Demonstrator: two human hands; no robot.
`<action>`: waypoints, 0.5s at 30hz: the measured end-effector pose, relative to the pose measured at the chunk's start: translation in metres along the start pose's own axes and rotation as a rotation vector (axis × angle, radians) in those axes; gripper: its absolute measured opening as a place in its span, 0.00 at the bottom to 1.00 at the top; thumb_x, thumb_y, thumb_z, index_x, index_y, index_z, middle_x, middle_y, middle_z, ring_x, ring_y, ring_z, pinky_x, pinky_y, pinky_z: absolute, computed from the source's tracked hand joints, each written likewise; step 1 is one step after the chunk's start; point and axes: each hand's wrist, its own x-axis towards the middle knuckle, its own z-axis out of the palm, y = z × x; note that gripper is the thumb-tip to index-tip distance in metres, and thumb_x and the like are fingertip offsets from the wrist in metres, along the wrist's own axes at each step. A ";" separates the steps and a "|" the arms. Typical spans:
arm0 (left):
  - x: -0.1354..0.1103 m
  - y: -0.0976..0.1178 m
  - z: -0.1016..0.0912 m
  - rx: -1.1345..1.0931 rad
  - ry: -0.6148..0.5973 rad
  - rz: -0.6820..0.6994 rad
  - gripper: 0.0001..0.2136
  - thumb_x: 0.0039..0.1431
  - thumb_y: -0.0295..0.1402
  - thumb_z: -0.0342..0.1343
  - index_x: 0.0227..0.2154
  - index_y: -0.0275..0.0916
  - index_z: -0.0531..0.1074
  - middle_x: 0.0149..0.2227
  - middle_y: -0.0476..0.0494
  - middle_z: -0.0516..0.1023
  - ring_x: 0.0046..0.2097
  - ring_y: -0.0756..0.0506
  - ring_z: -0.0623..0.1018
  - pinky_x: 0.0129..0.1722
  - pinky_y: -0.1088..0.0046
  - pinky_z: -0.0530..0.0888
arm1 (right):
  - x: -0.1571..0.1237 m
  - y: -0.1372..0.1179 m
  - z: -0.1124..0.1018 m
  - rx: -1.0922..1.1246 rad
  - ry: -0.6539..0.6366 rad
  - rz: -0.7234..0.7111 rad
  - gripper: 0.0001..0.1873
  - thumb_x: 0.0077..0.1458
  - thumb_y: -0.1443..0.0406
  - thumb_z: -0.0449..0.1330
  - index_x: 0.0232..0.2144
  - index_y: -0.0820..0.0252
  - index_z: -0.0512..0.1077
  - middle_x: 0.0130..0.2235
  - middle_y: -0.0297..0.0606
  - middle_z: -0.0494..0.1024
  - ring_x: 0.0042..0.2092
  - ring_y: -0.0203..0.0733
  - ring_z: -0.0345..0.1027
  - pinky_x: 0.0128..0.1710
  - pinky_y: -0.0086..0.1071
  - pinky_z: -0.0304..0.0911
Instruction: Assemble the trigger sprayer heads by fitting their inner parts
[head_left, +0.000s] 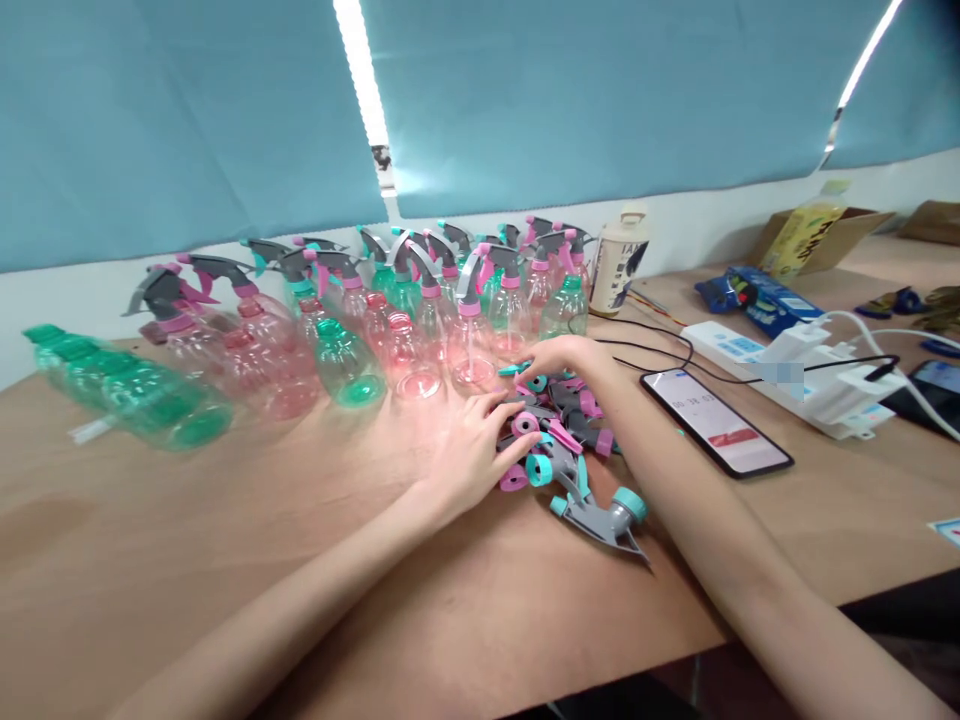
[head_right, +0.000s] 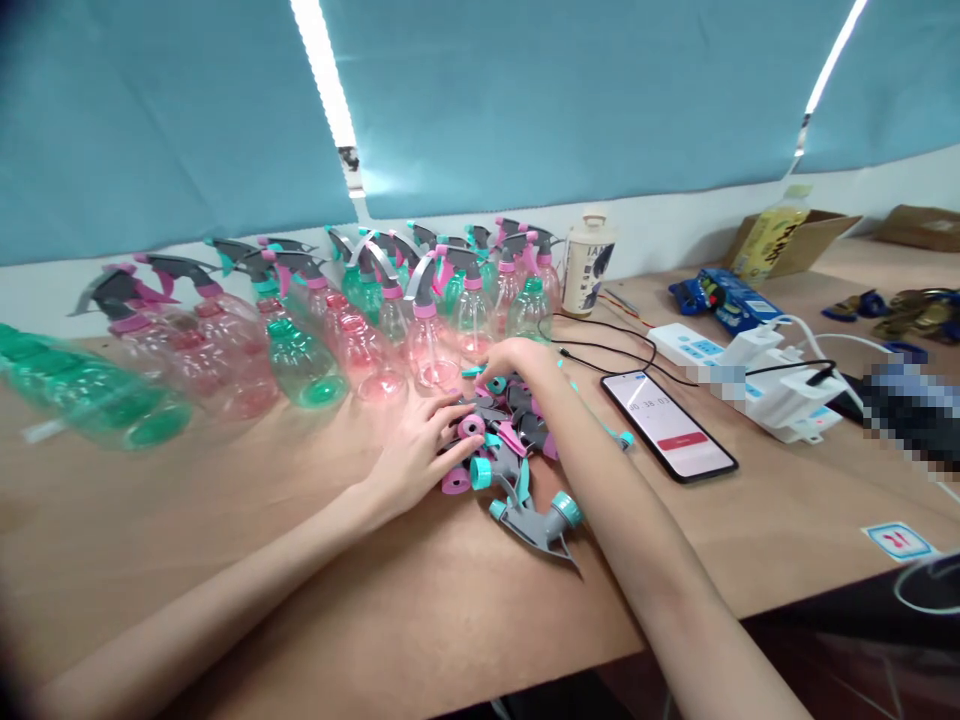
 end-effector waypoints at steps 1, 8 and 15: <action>-0.002 -0.002 0.001 -0.017 -0.010 -0.014 0.15 0.61 0.41 0.53 0.49 0.41 0.69 0.52 0.41 0.70 0.54 0.41 0.70 0.53 0.58 0.69 | 0.000 0.000 0.000 0.010 -0.033 -0.010 0.16 0.61 0.61 0.55 0.49 0.60 0.67 0.51 0.42 0.70 0.47 0.43 0.68 0.45 0.43 0.67; -0.009 -0.007 0.008 -0.090 0.002 -0.045 0.14 0.62 0.38 0.52 0.48 0.40 0.69 0.50 0.39 0.71 0.52 0.41 0.73 0.51 0.58 0.72 | 0.004 0.003 -0.002 -0.009 -0.096 0.003 0.19 0.57 0.54 0.56 0.46 0.57 0.73 0.52 0.41 0.74 0.51 0.50 0.67 0.43 0.34 0.64; -0.011 -0.011 0.011 -0.196 0.034 -0.028 0.14 0.60 0.38 0.55 0.47 0.39 0.69 0.47 0.41 0.71 0.50 0.43 0.74 0.48 0.61 0.75 | 0.006 -0.009 -0.002 -0.051 -0.102 -0.034 0.23 0.52 0.51 0.57 0.42 0.60 0.77 0.46 0.44 0.78 0.46 0.51 0.70 0.40 0.34 0.62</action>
